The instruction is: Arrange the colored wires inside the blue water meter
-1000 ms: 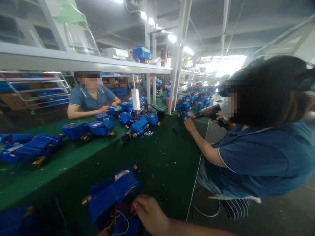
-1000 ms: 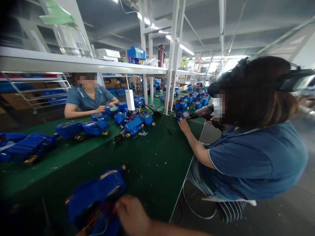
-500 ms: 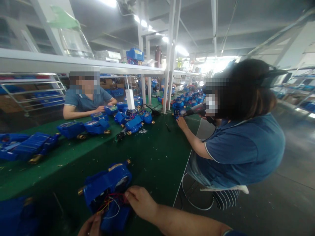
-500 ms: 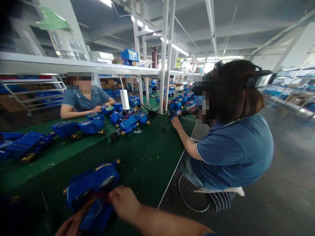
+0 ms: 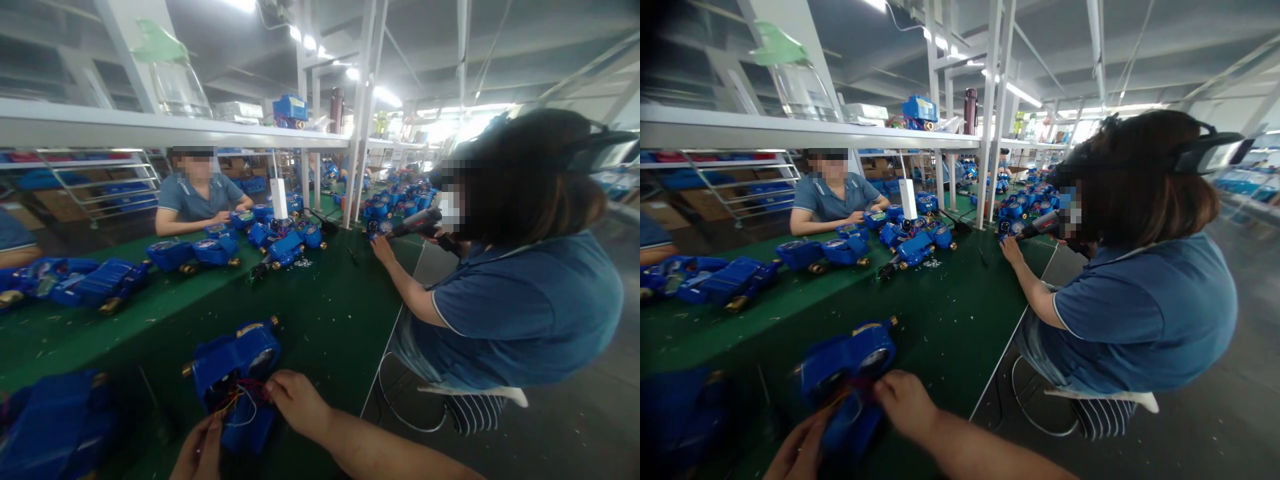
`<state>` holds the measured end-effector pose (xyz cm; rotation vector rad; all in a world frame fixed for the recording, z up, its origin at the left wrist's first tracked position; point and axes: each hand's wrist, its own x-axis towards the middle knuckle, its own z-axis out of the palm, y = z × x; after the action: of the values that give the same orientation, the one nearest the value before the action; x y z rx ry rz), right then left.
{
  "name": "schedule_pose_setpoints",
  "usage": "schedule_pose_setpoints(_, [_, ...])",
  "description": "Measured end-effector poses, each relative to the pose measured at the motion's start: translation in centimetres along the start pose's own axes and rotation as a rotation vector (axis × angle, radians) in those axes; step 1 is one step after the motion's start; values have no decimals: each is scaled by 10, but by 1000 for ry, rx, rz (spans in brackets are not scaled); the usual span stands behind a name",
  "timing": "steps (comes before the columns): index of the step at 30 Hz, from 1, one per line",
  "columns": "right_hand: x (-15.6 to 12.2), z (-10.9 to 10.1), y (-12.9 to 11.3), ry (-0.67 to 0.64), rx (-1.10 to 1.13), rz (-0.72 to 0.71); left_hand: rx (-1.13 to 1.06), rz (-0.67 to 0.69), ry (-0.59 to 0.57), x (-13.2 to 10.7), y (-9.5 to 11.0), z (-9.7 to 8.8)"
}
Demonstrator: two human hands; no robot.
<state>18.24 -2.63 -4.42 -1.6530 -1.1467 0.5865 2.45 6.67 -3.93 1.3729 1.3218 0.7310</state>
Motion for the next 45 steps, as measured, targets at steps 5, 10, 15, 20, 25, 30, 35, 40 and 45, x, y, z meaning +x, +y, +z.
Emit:
schedule_pose_setpoints(5, [0,0,-3,-10,4,-27,-69,6,-22,-4,0,1])
schedule_pose_setpoints(10, [-1,1,-3,-19,2,-42,-119,6,-40,-12,11,3])
schedule_pose_setpoints(15, [0,-1,-4,-32,6,-35,-183,-70,-24,-17,17,4])
schedule_pose_setpoints(20, [0,-3,-8,-45,5,-27,-183,-65,-3,-17,17,5])
schedule_pose_setpoints(25, [0,-3,-11,-44,0,-29,-207,-81,-10,-19,20,6])
schedule_pose_setpoints(30, [0,-3,-10,-48,-8,-31,-217,-72,-16,-19,19,5])
schedule_pose_setpoints(35, [0,-3,-10,-52,-17,-22,-242,-102,-39,-18,18,5])
schedule_pose_setpoints(40, [0,-5,-13,-48,-21,-14,-236,-100,-49,-18,18,5])
schedule_pose_setpoints(45, [-1,-6,-17,-53,-22,-14,-254,-106,-53,-16,15,5])
